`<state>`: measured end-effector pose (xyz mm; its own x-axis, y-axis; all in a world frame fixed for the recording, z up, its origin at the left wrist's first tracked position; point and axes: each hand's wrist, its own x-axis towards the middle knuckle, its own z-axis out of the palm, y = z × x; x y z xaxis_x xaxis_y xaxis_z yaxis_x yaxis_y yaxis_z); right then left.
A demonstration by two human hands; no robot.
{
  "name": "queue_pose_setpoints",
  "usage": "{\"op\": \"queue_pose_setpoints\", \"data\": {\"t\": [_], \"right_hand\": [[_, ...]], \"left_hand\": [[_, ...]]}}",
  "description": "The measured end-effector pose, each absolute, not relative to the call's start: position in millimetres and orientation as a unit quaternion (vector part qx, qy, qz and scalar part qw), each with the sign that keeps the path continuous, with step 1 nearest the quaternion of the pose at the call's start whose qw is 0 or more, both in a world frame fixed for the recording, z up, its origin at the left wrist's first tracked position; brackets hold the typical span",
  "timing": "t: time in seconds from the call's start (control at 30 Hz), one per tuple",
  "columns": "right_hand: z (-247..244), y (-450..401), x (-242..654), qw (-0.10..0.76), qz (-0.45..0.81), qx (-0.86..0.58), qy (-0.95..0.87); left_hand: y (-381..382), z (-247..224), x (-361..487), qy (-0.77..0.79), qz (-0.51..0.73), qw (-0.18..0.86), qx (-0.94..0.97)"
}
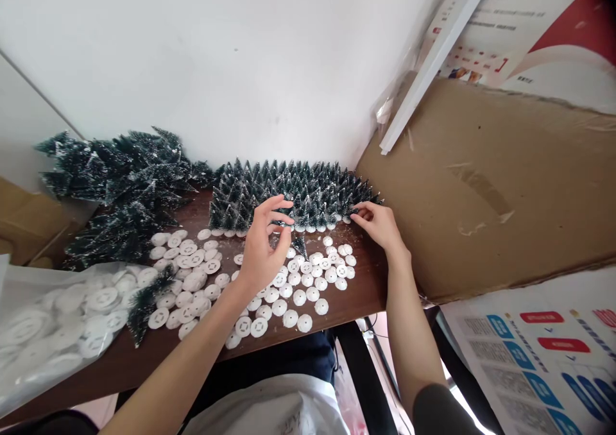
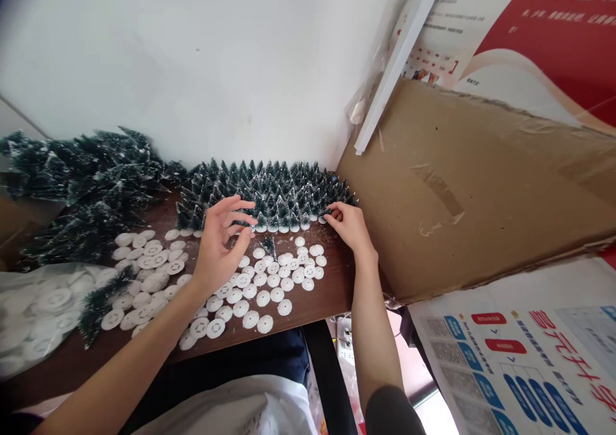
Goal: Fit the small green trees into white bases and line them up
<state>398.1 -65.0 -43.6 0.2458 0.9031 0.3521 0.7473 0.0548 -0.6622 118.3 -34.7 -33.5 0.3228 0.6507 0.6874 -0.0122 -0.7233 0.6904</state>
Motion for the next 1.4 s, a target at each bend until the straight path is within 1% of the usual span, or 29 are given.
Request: {"op": "queue_pose_setpoints", "data": {"t": [0.2,0.4,0.5,0.57,0.67,0.73,0.77,0.8,0.9,0.97,1.03,1.17,1.4], "right_hand": [[-46,-63,399,0.389,0.081,-0.681,-0.615],[-49,-61,398,0.382,0.078,-0.681,-0.620],[-47,-62,397,0.384,0.086,-0.680,-0.619],[-44,-65,395,0.397,0.083,-0.676,-0.615],[-37,-71,389,0.447,0.067,-0.657,-0.603],[-34,-74,383,0.473,0.087,-0.633,-0.606],[-33,-75,380,0.470,0.113,-0.619,-0.619],[-32,-75,376,0.454,0.144,-0.605,-0.638],[-35,-73,367,0.361,0.217,-0.580,-0.697],[-37,-70,362,0.309,0.235,-0.577,-0.718],[-40,-68,361,0.276,0.240,-0.581,-0.728],[-42,-66,362,0.241,0.239,-0.600,-0.724],[-43,-66,365,0.231,0.255,-0.602,-0.720]], "left_hand": [[-36,-32,117,0.211,0.508,0.294,0.781],[-32,-28,108,0.186,0.425,0.168,0.870],[-28,-31,105,0.156,0.383,0.155,0.897],[-26,-34,105,0.146,0.348,0.154,0.913],[-24,-39,105,0.152,0.319,0.150,0.923],[-23,-42,106,0.156,0.303,0.144,0.929],[-23,-44,106,0.156,0.293,0.140,0.933],[-23,-45,106,0.156,0.283,0.135,0.937],[-22,-47,106,0.157,0.251,0.113,0.948],[-21,-48,106,0.157,0.237,0.103,0.953],[-21,-49,106,0.151,0.235,0.104,0.955],[-20,-50,106,0.150,0.249,0.121,0.949],[-24,-49,107,0.168,0.245,0.107,0.949]]}}
